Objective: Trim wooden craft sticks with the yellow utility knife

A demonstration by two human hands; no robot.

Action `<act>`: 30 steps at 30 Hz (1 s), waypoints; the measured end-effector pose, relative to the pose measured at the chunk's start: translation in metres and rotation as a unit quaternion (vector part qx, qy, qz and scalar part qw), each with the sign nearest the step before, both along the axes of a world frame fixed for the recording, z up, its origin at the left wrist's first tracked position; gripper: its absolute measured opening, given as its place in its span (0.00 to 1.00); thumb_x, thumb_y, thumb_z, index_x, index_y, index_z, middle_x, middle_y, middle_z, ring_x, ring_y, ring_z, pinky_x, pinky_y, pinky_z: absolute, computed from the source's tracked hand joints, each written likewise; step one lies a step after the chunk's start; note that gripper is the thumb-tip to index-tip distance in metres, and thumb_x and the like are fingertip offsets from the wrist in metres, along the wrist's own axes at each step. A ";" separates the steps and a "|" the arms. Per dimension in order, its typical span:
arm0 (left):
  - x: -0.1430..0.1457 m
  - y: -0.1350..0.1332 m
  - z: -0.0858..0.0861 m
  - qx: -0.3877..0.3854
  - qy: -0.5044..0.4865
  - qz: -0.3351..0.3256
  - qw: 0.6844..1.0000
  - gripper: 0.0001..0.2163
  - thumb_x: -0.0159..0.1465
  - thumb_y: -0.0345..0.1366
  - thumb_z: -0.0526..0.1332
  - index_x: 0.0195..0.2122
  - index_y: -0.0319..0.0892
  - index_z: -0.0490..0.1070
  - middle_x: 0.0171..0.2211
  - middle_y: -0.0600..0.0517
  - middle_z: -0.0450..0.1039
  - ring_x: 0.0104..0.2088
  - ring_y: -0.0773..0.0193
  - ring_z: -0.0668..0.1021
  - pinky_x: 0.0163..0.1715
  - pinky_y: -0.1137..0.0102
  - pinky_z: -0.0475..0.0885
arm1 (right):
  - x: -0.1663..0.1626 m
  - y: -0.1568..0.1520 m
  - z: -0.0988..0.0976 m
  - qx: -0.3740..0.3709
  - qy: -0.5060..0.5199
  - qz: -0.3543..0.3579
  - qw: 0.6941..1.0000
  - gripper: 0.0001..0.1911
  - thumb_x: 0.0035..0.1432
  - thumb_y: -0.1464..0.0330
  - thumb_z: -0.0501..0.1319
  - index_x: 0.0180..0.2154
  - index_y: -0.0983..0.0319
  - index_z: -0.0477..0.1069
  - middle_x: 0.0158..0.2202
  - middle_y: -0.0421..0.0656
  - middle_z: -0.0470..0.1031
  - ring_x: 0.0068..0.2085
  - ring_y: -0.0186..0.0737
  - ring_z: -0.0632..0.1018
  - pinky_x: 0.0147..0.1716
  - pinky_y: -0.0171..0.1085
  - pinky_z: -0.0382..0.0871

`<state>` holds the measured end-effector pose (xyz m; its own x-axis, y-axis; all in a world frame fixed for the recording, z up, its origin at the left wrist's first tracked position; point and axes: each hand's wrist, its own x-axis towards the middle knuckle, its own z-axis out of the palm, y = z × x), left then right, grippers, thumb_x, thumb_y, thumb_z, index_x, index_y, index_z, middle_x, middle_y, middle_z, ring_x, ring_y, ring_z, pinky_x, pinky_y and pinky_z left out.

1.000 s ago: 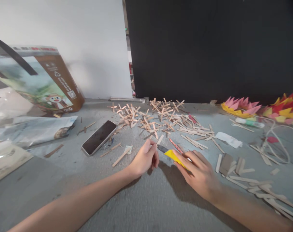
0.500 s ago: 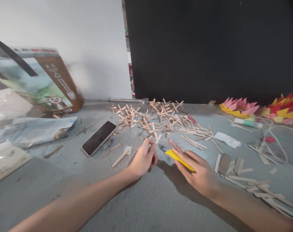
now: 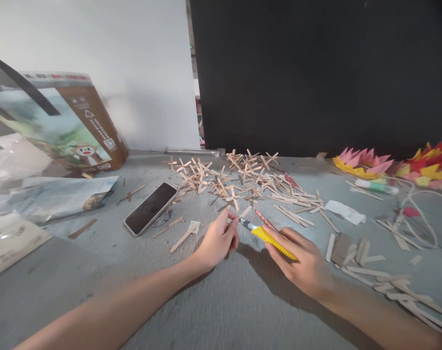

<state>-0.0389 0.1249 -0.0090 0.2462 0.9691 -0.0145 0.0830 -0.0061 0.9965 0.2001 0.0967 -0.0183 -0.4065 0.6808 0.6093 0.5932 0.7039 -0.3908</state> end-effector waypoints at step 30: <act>0.001 -0.002 -0.004 0.026 0.043 -0.024 0.998 0.09 0.76 0.44 0.46 0.41 0.47 0.54 0.17 0.63 0.67 0.15 0.69 0.65 0.18 0.75 0.61 | -0.001 -0.002 -0.004 0.009 -0.034 -0.006 0.999 0.25 0.70 0.73 0.62 0.66 0.55 0.71 0.39 0.46 0.75 0.39 0.41 0.78 0.40 0.40 0.74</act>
